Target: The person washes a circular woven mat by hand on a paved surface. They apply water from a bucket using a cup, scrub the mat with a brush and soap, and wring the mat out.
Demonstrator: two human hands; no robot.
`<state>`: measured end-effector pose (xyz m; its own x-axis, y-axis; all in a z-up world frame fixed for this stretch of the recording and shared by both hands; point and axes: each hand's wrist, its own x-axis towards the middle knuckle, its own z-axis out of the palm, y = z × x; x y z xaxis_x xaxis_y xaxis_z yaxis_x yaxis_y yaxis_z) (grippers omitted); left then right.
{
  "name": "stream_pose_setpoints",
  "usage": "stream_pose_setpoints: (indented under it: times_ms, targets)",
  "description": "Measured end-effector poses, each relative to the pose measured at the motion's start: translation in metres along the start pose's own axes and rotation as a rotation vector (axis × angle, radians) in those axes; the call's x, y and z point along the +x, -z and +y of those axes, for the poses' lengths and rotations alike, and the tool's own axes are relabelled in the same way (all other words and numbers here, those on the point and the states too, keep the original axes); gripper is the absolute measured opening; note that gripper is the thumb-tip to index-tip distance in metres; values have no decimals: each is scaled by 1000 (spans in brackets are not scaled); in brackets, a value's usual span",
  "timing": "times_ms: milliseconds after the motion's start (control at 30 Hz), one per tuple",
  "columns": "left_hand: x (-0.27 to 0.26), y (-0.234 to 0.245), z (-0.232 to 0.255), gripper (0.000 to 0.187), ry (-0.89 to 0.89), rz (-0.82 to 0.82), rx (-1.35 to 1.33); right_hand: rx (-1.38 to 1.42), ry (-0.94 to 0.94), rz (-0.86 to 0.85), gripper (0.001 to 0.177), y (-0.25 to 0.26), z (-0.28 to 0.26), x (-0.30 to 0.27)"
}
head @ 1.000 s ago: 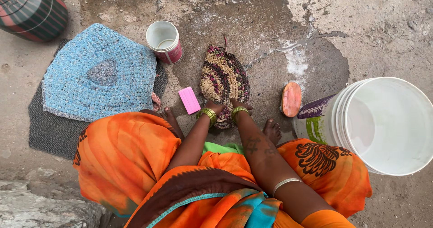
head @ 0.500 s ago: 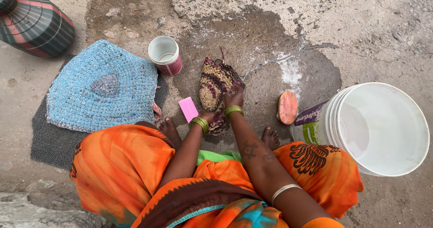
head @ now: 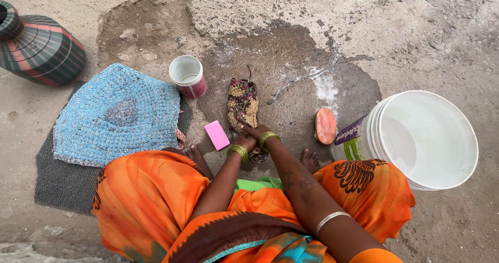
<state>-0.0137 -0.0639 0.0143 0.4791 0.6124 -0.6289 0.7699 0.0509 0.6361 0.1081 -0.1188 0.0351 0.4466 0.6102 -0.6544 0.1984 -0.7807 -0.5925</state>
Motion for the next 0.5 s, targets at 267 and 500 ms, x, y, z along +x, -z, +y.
stream_pose_setpoints:
  times_ms: [267,500]
  targets:
    - [-29,-11,4,77,-117,110,-92,459,-180,-413,86,-4,16,-7]
    - [-13,-3,6,85,48,93,17,395,-143,-340,74,2,14,-7]
